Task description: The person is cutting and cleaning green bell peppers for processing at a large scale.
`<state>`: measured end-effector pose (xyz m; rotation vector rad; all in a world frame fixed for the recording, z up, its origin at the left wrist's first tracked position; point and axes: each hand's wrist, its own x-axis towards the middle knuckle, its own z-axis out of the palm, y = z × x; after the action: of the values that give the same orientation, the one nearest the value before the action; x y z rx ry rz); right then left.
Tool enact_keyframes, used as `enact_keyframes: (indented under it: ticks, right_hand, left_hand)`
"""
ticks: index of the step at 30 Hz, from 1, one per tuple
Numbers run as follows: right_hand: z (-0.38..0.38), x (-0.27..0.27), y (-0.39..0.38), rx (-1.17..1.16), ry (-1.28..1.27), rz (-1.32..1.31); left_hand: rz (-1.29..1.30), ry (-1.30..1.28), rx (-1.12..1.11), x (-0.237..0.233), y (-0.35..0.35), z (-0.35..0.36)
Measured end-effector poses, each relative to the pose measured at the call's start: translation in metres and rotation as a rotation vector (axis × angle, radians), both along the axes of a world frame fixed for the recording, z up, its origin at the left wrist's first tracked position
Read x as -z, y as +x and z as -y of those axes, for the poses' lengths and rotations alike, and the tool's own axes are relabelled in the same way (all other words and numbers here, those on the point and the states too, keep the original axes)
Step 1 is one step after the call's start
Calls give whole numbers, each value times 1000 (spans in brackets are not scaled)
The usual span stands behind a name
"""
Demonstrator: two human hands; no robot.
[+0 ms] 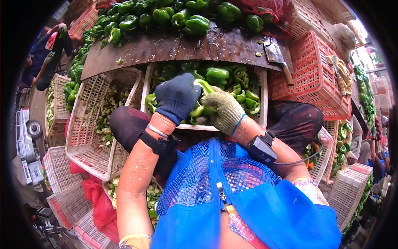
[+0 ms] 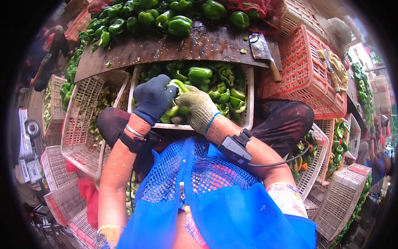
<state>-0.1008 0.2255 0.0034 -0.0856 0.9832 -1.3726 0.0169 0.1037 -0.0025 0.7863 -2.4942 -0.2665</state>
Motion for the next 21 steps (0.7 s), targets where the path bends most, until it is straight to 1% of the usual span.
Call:
enact_keyframes:
  ticks: [2,3,4,5,6,8,9,10,11,12,13,14,15,16,17,18,19,20,21]
  right_hand:
    - [0,-1,-6,-2,-32,61]
    - [0,-8,-8,7,-30,71]
    - [0,-12,-10,16,-29,79]
    - [0,-11,-14,19,-86,106]
    - [-3,-1,-17,78,-73,160]
    - [-20,9,-34,174,-3,-29]
    - [-10,-21,-44,185,300,-322]
    - [-27,43,-84,282,101,-832]
    - [-36,41,-107,213,176,-1470]
    - [-36,43,-114,154,481,-1848]
    - [-34,61,-125,-10,541,-1927]
    - [-33,78,-133,-181,602,-1997]
    - [-22,65,-127,-409,663,-1987]
    - [-18,93,-129,-526,741,-2139]
    - [2,88,-131,-657,835,-2035]
    - [17,90,-142,-718,802,-1905]
    - [32,93,-153,-771,776,-1770]
    - [45,101,-177,-740,630,-1622]
    - [56,127,-196,-866,683,-1489]
  left_hand:
    - [-43,-29,4,-3,-4,2]
    - [-47,3,11,-11,-6,2]
    - [-129,-3,-18,-12,-9,6]
    - [-211,-9,-48,-12,-12,15]
    - [-291,-13,-78,-13,-12,27]
    - [-327,141,-328,-31,11,77]
    - [-272,32,-355,-30,35,115]
    - [-220,115,-485,-46,55,135]
    - [-91,-3,-471,-37,90,174]
    - [-76,-12,-540,-38,111,193]
    - [-70,-27,-610,-47,125,205]
    - [75,54,-765,-56,133,209]
    - [159,0,-692,-46,157,224]
    - [65,22,-662,-37,172,233]
    - [23,47,-621,-22,192,248]
    - [-14,74,-580,-8,205,255]
    - [29,162,-568,0,208,254]
    - [68,245,-557,6,211,254]
    - [103,317,-549,7,213,259]
